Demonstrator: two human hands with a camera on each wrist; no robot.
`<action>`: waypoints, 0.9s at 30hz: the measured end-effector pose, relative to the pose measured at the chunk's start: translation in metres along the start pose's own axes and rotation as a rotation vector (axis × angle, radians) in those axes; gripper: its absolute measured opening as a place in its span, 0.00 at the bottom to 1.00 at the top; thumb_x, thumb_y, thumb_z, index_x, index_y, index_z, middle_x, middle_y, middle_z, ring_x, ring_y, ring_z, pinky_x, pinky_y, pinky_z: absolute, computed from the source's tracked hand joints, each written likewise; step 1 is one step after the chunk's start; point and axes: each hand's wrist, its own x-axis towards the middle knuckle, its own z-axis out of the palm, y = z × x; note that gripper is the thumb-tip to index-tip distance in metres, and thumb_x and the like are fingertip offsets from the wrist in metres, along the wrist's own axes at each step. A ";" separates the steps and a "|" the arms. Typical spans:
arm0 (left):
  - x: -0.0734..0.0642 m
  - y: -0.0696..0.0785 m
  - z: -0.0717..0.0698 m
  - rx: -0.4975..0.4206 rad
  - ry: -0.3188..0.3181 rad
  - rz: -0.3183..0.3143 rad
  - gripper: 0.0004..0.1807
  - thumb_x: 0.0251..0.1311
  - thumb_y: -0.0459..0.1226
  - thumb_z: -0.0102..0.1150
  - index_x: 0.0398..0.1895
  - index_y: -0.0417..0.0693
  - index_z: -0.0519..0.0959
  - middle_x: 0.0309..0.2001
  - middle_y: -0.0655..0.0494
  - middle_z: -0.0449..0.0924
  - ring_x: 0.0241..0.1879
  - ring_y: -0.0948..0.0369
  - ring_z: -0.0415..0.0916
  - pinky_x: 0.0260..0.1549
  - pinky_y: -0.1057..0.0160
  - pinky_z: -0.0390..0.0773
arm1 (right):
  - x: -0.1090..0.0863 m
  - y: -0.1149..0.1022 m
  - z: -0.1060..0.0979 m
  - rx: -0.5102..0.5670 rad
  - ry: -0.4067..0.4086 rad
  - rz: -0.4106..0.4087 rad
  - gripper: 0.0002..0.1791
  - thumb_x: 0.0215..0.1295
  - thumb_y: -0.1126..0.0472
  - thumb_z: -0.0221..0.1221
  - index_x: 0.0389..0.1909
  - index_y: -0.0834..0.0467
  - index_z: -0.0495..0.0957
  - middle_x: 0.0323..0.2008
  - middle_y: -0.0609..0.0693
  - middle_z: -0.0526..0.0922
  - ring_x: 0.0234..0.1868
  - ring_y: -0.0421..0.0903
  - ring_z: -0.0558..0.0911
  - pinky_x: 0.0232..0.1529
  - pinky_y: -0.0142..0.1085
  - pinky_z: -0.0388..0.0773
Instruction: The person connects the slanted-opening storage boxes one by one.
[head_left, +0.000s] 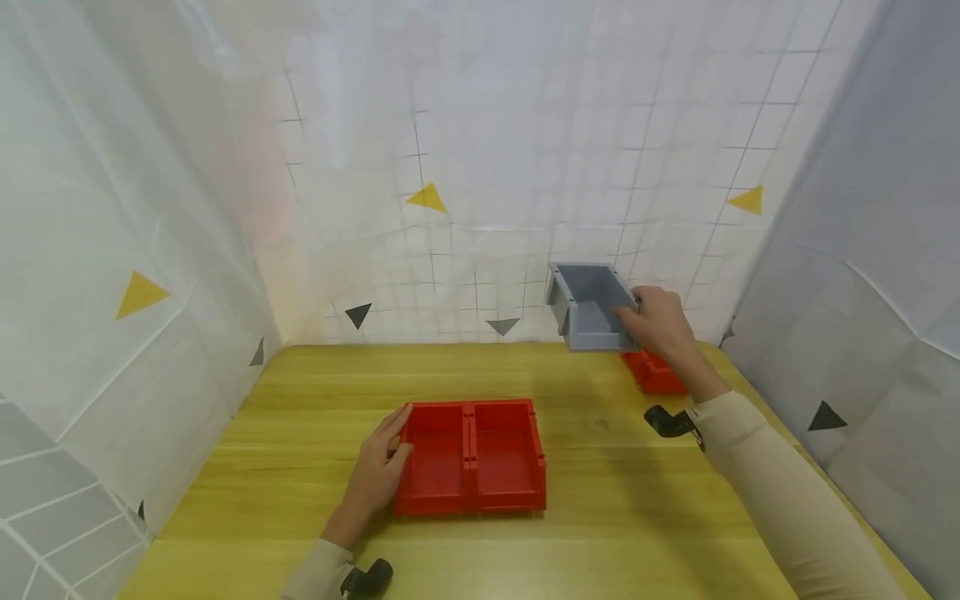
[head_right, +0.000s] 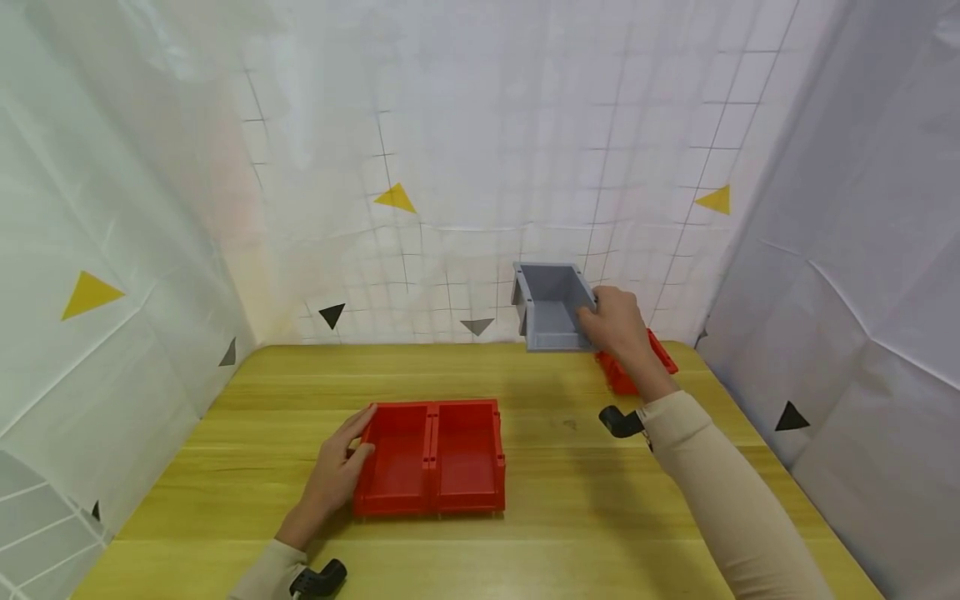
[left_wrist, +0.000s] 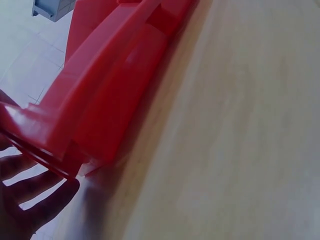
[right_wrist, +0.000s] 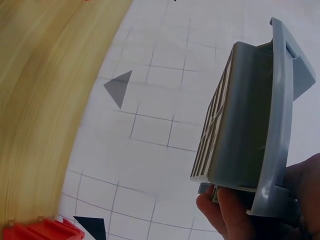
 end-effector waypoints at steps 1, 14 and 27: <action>0.000 -0.001 0.000 -0.004 0.000 0.003 0.31 0.69 0.26 0.52 0.77 0.40 0.68 0.74 0.42 0.66 0.69 0.44 0.68 0.51 0.47 0.81 | -0.001 -0.001 0.000 -0.002 0.001 -0.002 0.12 0.68 0.64 0.56 0.37 0.72 0.80 0.28 0.60 0.81 0.26 0.54 0.77 0.24 0.39 0.74; 0.001 -0.007 -0.006 -0.022 -0.001 0.013 0.32 0.69 0.24 0.52 0.78 0.43 0.68 0.73 0.46 0.70 0.66 0.46 0.73 0.49 0.48 0.82 | -0.023 -0.014 0.002 0.028 0.024 -0.011 0.12 0.67 0.64 0.55 0.36 0.72 0.80 0.29 0.61 0.83 0.25 0.54 0.79 0.23 0.39 0.77; 0.001 -0.009 -0.008 -0.042 -0.016 -0.025 0.32 0.72 0.25 0.51 0.79 0.46 0.66 0.74 0.46 0.67 0.67 0.45 0.71 0.52 0.46 0.81 | -0.051 -0.024 0.011 0.039 0.026 -0.006 0.12 0.68 0.65 0.55 0.39 0.72 0.79 0.29 0.61 0.81 0.23 0.53 0.77 0.22 0.41 0.75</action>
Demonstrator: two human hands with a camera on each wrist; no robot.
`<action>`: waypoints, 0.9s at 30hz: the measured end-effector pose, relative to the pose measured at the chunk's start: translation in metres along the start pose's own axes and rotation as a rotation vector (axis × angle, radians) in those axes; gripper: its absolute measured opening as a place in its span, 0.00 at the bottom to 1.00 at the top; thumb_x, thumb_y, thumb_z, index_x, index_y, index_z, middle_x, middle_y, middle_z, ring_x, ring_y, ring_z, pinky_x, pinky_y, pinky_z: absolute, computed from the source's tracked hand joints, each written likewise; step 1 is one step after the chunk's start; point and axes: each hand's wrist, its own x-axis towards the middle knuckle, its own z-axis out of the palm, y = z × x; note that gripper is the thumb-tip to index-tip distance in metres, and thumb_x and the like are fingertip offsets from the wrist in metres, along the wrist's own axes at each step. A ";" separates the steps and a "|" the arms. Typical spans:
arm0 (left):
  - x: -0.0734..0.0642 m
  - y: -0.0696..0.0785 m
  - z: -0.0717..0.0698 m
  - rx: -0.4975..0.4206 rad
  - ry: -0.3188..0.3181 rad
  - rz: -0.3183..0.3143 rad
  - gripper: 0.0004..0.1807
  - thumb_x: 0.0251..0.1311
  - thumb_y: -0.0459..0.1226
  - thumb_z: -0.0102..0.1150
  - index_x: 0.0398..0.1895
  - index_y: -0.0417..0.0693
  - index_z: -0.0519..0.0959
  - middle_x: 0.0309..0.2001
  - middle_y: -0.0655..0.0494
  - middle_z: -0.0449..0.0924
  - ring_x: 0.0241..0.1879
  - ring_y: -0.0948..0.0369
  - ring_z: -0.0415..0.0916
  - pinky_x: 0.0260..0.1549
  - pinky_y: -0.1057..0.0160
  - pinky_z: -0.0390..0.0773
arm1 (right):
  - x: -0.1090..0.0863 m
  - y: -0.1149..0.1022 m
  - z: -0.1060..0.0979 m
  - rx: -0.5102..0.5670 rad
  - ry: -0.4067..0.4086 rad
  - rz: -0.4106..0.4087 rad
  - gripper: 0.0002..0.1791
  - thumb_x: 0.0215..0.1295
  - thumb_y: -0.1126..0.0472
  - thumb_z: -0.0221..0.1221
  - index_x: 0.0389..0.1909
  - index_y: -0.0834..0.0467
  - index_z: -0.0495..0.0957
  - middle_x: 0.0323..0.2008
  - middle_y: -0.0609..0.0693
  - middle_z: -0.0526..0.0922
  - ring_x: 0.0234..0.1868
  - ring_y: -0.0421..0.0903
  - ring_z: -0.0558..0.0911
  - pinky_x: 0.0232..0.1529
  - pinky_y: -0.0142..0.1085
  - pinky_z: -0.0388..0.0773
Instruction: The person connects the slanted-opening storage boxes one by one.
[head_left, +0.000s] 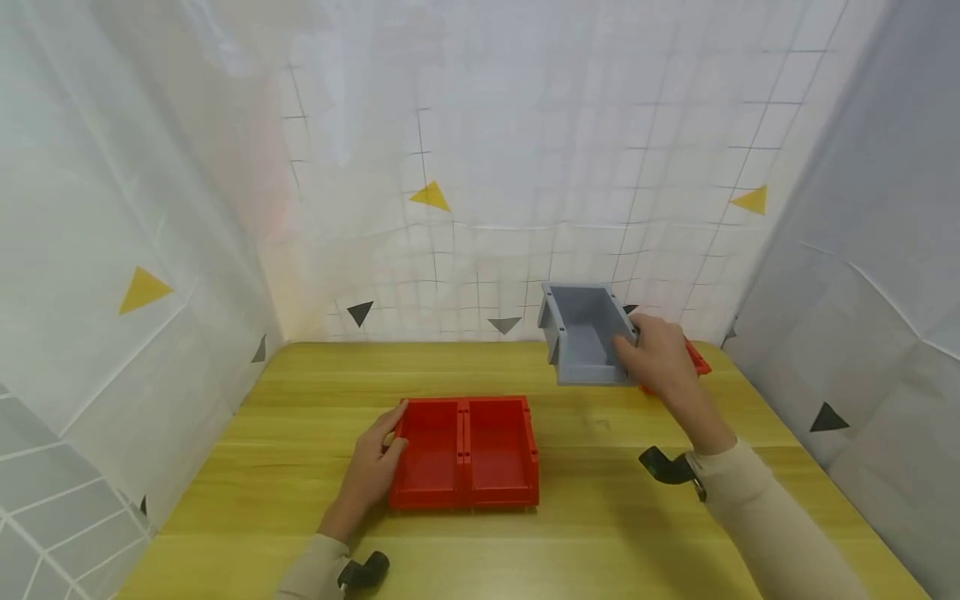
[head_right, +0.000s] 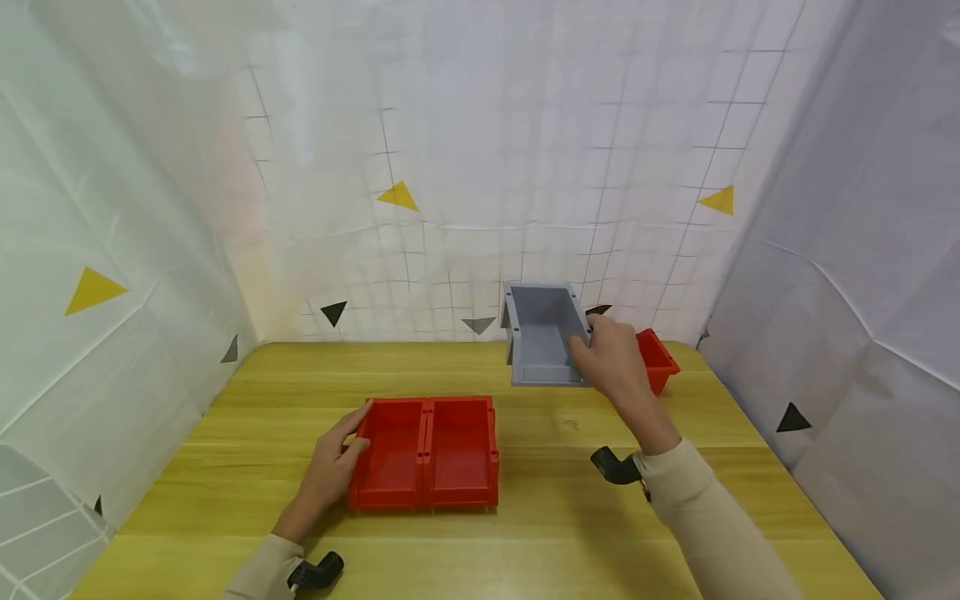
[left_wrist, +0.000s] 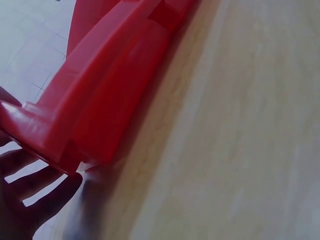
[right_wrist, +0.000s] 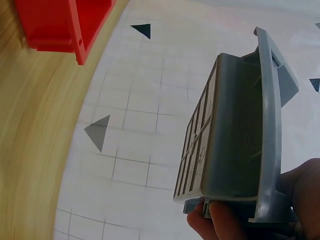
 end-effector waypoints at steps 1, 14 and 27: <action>0.000 0.000 0.000 0.005 0.003 -0.004 0.32 0.72 0.25 0.51 0.79 0.46 0.67 0.74 0.46 0.66 0.67 0.45 0.71 0.52 0.46 0.81 | -0.002 0.000 0.001 -0.001 0.001 -0.003 0.11 0.68 0.65 0.55 0.37 0.71 0.78 0.28 0.61 0.80 0.22 0.52 0.76 0.21 0.40 0.74; 0.002 -0.003 0.002 0.032 0.050 0.035 0.31 0.68 0.24 0.53 0.76 0.39 0.69 0.68 0.46 0.69 0.58 0.45 0.76 0.46 0.51 0.84 | -0.028 0.003 0.015 0.017 0.001 0.061 0.19 0.67 0.63 0.61 0.53 0.74 0.80 0.40 0.68 0.86 0.22 0.51 0.80 0.26 0.43 0.84; 0.002 -0.005 0.003 0.032 0.077 0.052 0.32 0.67 0.23 0.54 0.76 0.40 0.70 0.70 0.46 0.67 0.56 0.46 0.76 0.42 0.60 0.83 | -0.048 0.009 0.024 0.015 0.013 0.080 0.16 0.65 0.65 0.64 0.47 0.74 0.80 0.30 0.61 0.85 0.21 0.49 0.78 0.26 0.44 0.84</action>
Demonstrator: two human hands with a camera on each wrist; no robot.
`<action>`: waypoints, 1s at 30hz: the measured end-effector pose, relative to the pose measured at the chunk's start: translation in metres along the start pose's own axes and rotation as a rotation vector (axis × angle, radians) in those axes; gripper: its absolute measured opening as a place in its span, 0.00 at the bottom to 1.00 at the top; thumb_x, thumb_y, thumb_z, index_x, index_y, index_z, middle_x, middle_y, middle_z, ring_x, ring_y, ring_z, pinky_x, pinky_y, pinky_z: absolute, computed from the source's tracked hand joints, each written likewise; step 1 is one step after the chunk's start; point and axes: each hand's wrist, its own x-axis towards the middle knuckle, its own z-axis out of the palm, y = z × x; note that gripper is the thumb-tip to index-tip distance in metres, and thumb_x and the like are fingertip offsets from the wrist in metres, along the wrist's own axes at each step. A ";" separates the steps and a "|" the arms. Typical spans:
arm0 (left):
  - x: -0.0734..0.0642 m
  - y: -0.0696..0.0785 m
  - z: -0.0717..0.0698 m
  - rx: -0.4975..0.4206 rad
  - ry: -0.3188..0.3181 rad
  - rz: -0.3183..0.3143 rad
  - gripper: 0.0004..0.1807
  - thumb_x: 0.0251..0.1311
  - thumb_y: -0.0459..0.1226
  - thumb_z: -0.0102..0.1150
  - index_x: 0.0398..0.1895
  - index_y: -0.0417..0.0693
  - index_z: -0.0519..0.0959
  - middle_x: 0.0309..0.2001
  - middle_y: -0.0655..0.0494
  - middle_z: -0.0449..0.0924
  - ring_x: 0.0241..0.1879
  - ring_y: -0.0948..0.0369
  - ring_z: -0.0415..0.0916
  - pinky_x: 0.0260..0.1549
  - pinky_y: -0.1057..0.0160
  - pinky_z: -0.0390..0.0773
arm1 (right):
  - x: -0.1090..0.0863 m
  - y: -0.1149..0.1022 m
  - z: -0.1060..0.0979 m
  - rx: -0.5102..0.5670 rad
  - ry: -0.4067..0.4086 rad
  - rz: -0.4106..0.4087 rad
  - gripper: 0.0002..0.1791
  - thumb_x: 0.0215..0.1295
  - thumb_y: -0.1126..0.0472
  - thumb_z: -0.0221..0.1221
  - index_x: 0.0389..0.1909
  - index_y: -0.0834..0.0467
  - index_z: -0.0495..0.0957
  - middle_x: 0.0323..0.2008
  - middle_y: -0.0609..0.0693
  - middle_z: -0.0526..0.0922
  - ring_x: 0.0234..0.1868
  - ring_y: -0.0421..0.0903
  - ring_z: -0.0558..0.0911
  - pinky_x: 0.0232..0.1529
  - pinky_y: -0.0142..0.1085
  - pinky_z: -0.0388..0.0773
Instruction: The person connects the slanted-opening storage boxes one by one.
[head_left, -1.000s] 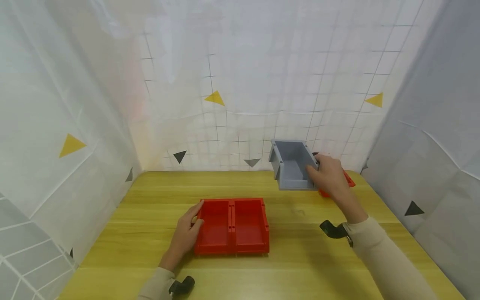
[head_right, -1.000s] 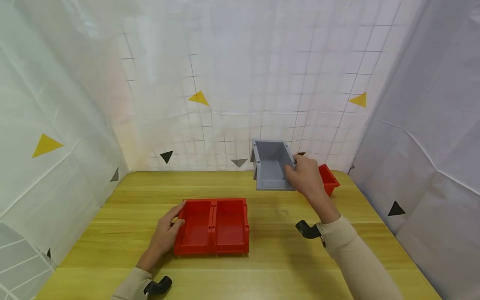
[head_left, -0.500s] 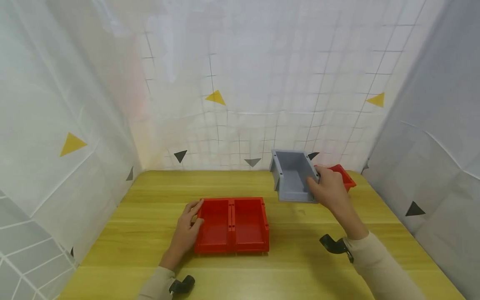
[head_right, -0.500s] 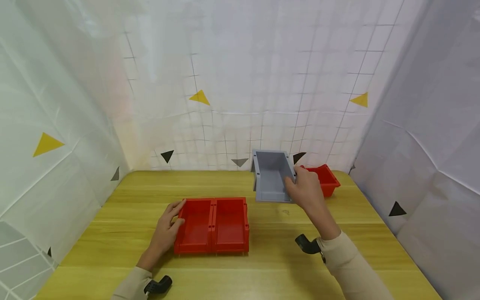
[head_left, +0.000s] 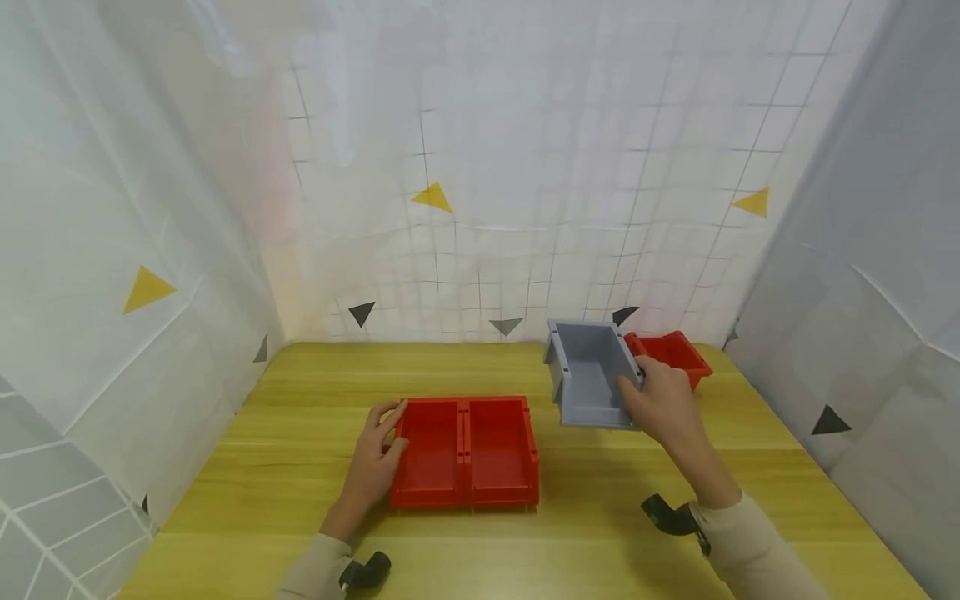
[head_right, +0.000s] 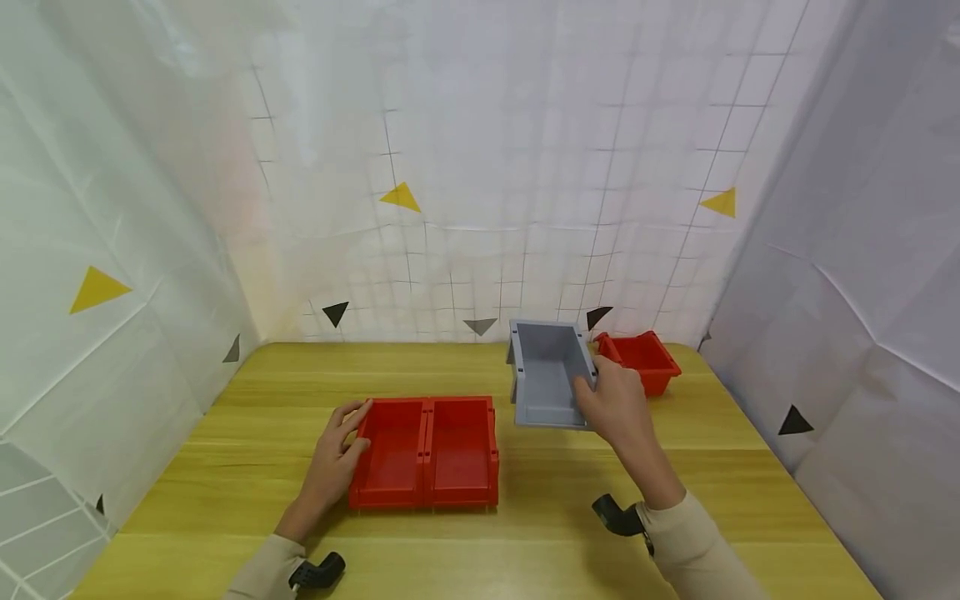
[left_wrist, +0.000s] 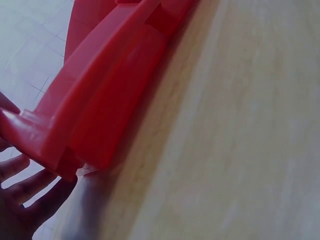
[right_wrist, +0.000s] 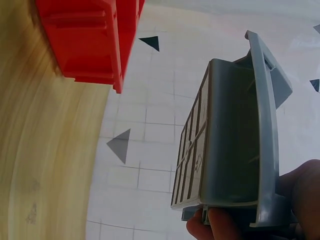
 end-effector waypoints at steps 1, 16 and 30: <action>0.000 0.000 0.000 0.001 -0.001 -0.003 0.32 0.67 0.23 0.54 0.76 0.40 0.70 0.70 0.46 0.66 0.56 0.46 0.76 0.42 0.60 0.83 | -0.001 0.000 0.001 -0.006 0.000 0.001 0.16 0.65 0.65 0.64 0.46 0.73 0.80 0.29 0.60 0.85 0.21 0.49 0.78 0.27 0.44 0.84; 0.000 0.001 -0.001 0.003 -0.005 -0.014 0.32 0.68 0.23 0.54 0.76 0.41 0.70 0.71 0.47 0.67 0.60 0.46 0.75 0.44 0.56 0.84 | -0.015 0.005 0.015 -0.022 -0.033 -0.011 0.16 0.65 0.66 0.62 0.48 0.74 0.81 0.24 0.54 0.84 0.21 0.47 0.78 0.32 0.47 0.86; 0.000 0.003 0.000 0.017 0.015 0.006 0.31 0.67 0.23 0.55 0.74 0.37 0.70 0.71 0.44 0.68 0.58 0.44 0.76 0.42 0.58 0.84 | -0.029 0.011 0.033 -0.043 -0.066 0.010 0.14 0.64 0.65 0.62 0.44 0.73 0.81 0.26 0.57 0.83 0.24 0.51 0.78 0.30 0.46 0.83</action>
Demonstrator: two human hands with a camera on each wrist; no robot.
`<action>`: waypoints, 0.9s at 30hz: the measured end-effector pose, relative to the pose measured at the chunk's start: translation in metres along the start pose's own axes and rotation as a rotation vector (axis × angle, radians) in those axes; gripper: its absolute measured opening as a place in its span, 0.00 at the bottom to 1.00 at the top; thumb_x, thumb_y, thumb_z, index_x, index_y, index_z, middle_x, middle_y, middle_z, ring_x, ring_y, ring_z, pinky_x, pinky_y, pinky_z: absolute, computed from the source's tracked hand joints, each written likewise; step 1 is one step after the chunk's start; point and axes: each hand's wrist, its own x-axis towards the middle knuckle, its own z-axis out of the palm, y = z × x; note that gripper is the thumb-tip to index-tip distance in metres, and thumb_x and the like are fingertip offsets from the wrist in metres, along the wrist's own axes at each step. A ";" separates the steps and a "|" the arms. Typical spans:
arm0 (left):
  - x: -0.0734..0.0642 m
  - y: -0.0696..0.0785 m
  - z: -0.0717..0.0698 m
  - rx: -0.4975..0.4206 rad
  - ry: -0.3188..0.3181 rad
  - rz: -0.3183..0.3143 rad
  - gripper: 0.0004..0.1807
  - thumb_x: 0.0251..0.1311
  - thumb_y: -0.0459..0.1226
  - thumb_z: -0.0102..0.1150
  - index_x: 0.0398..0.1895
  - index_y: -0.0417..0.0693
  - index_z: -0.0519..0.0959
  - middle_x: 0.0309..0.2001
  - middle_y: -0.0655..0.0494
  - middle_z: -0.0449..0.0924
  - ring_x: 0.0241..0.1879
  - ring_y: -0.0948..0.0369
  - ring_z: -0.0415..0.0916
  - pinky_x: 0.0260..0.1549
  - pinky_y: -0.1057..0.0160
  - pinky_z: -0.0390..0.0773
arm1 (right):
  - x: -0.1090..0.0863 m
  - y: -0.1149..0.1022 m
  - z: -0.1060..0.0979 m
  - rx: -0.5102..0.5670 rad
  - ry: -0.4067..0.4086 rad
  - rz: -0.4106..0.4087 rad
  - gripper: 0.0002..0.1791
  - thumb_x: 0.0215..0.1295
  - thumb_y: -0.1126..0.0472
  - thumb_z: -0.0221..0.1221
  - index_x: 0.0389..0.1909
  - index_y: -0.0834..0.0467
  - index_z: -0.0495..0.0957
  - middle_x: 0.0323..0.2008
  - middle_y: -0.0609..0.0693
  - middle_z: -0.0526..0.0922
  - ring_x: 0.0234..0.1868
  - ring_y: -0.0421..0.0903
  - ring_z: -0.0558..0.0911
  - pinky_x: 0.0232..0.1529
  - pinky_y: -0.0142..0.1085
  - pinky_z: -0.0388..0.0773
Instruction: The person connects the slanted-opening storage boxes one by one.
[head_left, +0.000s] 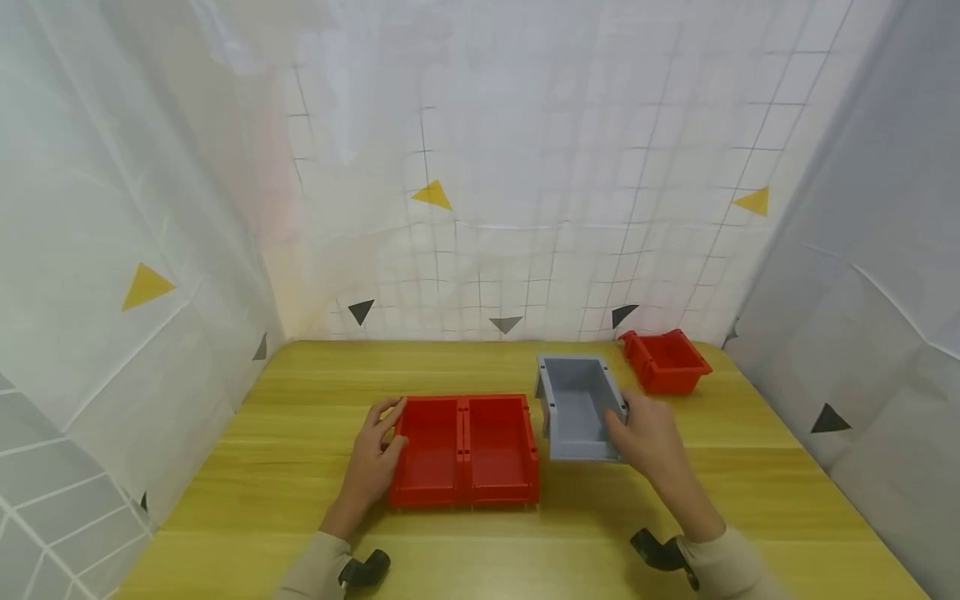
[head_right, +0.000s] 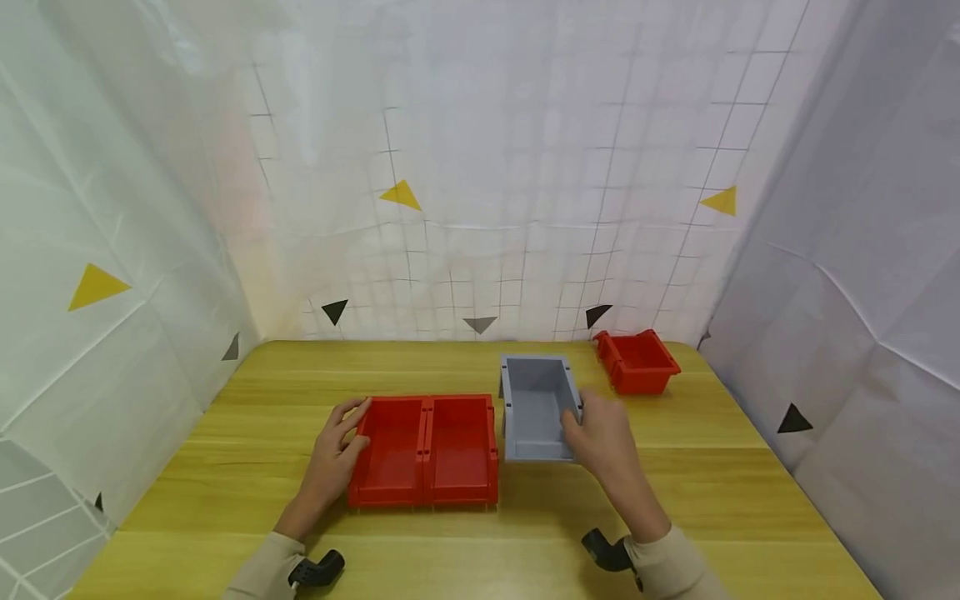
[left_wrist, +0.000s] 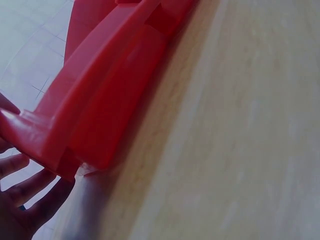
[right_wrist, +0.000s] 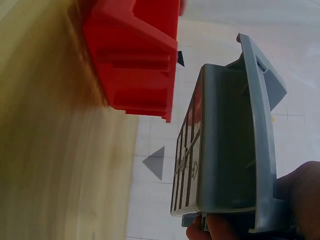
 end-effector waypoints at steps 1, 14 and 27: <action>0.000 0.000 0.000 -0.001 0.002 0.003 0.31 0.67 0.23 0.55 0.74 0.37 0.70 0.71 0.44 0.68 0.58 0.44 0.76 0.42 0.59 0.84 | -0.001 0.001 0.002 -0.003 0.002 -0.003 0.13 0.64 0.65 0.62 0.43 0.73 0.82 0.25 0.56 0.83 0.24 0.51 0.77 0.29 0.46 0.82; 0.002 0.001 -0.001 -0.027 -0.007 -0.012 0.31 0.68 0.24 0.54 0.75 0.40 0.70 0.71 0.46 0.67 0.58 0.45 0.76 0.41 0.61 0.84 | -0.006 0.004 0.016 0.019 -0.018 0.028 0.20 0.64 0.66 0.63 0.53 0.75 0.80 0.40 0.66 0.87 0.31 0.54 0.83 0.42 0.56 0.85; 0.000 0.000 -0.001 -0.012 -0.020 -0.050 0.31 0.70 0.26 0.53 0.76 0.42 0.69 0.73 0.50 0.66 0.64 0.49 0.72 0.46 0.55 0.84 | -0.008 0.007 0.024 0.035 -0.018 0.026 0.19 0.65 0.67 0.63 0.52 0.75 0.80 0.41 0.67 0.87 0.34 0.56 0.85 0.44 0.59 0.84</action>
